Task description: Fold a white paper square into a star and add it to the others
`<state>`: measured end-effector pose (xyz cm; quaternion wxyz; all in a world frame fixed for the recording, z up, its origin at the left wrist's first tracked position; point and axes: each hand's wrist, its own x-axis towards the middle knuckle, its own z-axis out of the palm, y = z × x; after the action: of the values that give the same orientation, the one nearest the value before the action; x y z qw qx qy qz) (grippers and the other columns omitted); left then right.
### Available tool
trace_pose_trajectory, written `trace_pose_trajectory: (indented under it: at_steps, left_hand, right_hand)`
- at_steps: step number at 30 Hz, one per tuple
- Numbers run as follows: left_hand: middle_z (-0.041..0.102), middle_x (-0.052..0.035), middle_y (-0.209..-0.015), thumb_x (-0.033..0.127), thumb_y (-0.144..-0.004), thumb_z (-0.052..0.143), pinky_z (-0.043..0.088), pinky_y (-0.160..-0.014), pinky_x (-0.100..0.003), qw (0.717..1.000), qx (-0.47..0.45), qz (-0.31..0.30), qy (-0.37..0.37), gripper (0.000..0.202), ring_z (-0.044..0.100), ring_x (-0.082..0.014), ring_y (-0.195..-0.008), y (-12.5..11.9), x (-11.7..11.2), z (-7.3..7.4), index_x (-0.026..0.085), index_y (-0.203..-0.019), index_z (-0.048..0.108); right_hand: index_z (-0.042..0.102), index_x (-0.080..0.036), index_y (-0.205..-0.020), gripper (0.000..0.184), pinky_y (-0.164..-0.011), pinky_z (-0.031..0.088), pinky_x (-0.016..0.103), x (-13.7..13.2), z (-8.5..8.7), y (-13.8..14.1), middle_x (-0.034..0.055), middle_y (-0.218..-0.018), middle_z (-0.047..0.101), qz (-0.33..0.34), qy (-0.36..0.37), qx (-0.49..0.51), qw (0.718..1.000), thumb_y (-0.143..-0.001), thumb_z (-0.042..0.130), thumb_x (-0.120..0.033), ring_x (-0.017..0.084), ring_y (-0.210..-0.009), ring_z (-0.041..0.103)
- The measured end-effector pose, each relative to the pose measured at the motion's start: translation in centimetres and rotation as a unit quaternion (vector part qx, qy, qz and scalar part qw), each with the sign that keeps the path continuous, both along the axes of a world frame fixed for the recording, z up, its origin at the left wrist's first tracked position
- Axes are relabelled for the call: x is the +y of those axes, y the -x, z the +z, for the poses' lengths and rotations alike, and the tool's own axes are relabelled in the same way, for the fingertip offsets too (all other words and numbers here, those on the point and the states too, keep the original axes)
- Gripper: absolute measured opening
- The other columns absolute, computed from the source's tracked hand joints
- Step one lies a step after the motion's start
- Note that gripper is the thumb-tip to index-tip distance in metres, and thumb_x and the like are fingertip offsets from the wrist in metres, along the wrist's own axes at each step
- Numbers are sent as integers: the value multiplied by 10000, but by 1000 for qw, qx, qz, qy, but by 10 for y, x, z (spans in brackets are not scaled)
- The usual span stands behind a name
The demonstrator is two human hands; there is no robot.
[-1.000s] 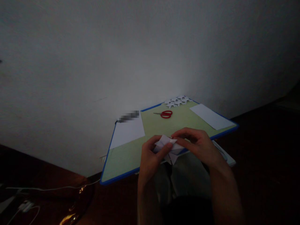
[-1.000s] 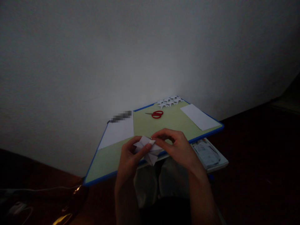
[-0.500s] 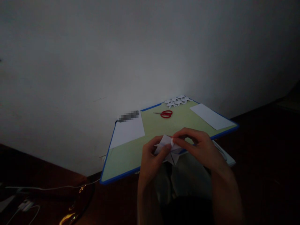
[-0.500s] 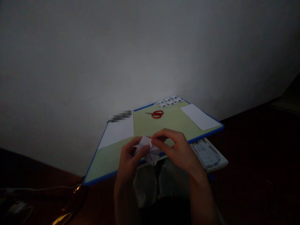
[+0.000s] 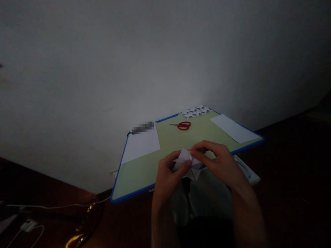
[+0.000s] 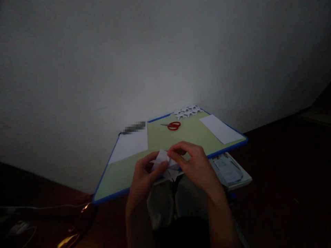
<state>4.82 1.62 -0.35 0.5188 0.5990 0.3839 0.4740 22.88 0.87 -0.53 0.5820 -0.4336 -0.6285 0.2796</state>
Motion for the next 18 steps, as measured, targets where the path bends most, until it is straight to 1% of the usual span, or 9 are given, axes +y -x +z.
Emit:
trace_pose_trajectory:
  at_steps: [2, 6, 7, 10, 13, 18]
  left_hand:
    - [819, -70, -910, 320, -816, 876, 566, -672, -251, 1000, -6, -1, 4, 310, 721, -193, -753, 0, 0, 0, 164, -1081, 832]
    - [792, -19, -835, 257, -805, 862, 548, -637, -218, 998, -62, 9, 6, 452, 695, -157, -693, 0, 3, -7, 210, -1244, 766]
    - [794, -16, -843, 252, -807, 862, 549, -638, -214, 997, -77, 6, 8, 456, 698, -155, -697, 0, 4, -9, 218, -1248, 751]
    - [811, -28, -890, 252, -808, 875, 550, -642, -198, 995, -96, 1, 12, 398, 713, -147, -712, -3, 6, -11, 213, -1183, 749]
    - [814, -34, -893, 257, -813, 875, 545, -631, -190, 996, -90, 11, 12, 363, 708, -137, -696, -5, 5, -9, 201, -1153, 759]
    - [806, -39, -875, 274, -772, 900, 555, -608, -214, 997, -66, 35, 16, 416, 710, -152, -675, -9, 2, -2, 193, -1156, 763]
  right_hand:
    - [781, -234, -889, 84, -755, 518, 281, 0, 0, 0, -5, -842, 751, -4, 4, 3, 1000, -952, 751, -281, 176, -801, 670]
    - [775, -232, -899, 91, -758, 501, 287, 2, -1, 0, -1, -861, 749, -24, -1, 13, 1000, -960, 727, -280, 177, -811, 655]
    - [774, -231, -899, 93, -758, 500, 289, 2, -2, 0, 1, -865, 750, -30, -1, 17, 999, -958, 729, -286, 179, -814, 652]
    - [775, -228, -900, 102, -764, 502, 295, 3, -2, 0, 5, -873, 754, -42, 1, 29, 999, -950, 738, -309, 184, -821, 651]
    - [781, -227, -900, 105, -766, 504, 298, 2, -2, 1, 8, -873, 759, -42, 0, 34, 999, -943, 740, -313, 184, -820, 655]
    - [783, -226, -894, 107, -759, 505, 304, 2, -2, 2, 9, -862, 758, -50, 0, 34, 998, -936, 747, -317, 186, -812, 657]
